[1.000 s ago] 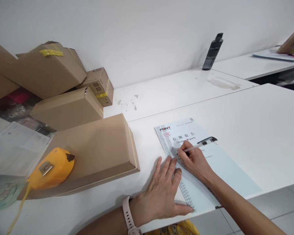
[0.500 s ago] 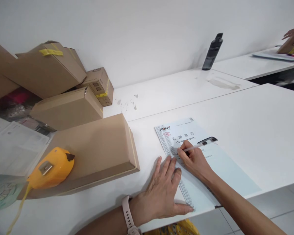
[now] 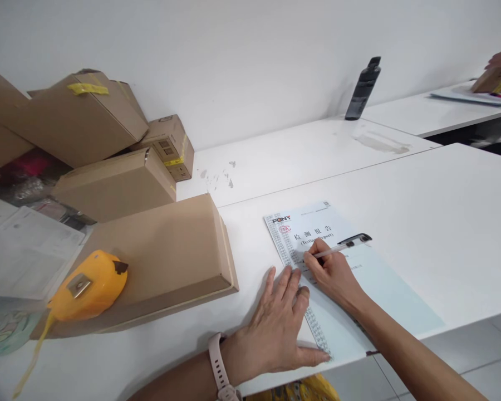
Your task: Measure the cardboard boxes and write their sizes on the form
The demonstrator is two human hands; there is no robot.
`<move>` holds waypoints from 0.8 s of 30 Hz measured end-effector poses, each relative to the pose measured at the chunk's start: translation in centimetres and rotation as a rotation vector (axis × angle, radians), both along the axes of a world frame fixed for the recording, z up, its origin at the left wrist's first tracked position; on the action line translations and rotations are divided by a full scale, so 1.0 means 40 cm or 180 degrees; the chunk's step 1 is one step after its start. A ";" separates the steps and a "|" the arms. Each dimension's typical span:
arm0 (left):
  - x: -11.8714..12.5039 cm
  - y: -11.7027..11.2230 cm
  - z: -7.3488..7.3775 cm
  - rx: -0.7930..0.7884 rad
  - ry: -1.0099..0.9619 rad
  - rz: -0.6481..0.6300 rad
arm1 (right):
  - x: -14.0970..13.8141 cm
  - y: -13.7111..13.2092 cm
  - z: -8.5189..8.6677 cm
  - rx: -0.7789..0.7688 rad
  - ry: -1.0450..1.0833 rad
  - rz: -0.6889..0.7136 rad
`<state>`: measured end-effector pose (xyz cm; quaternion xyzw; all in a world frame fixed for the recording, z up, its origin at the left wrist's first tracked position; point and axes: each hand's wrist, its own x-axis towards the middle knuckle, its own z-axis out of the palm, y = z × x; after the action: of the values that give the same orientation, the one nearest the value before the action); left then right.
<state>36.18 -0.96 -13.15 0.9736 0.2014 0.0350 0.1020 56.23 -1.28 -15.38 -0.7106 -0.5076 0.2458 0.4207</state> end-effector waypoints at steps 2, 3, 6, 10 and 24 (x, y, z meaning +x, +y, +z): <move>0.000 -0.001 0.000 -0.0001 0.0001 0.0004 | 0.001 -0.001 0.002 -0.0001 -0.0012 -0.0025; 0.000 -0.002 0.000 -0.0009 0.0012 0.0005 | 0.001 -0.001 0.002 0.0006 -0.0016 -0.0039; 0.000 -0.004 0.002 -0.0031 0.0035 -0.0007 | 0.002 -0.001 0.001 0.0027 0.0004 -0.0046; 0.000 -0.006 -0.002 -0.0010 0.0006 -0.0029 | 0.002 0.000 -0.001 -0.0010 0.0045 -0.0014; -0.003 -0.002 -0.012 -0.0056 -0.0100 -0.0002 | 0.021 0.005 -0.013 0.0326 -0.0216 -0.0269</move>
<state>36.05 -1.05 -13.64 0.9720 0.1997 0.0485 0.1138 57.07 -1.09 -15.91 -0.7168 -0.5031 0.1773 0.4490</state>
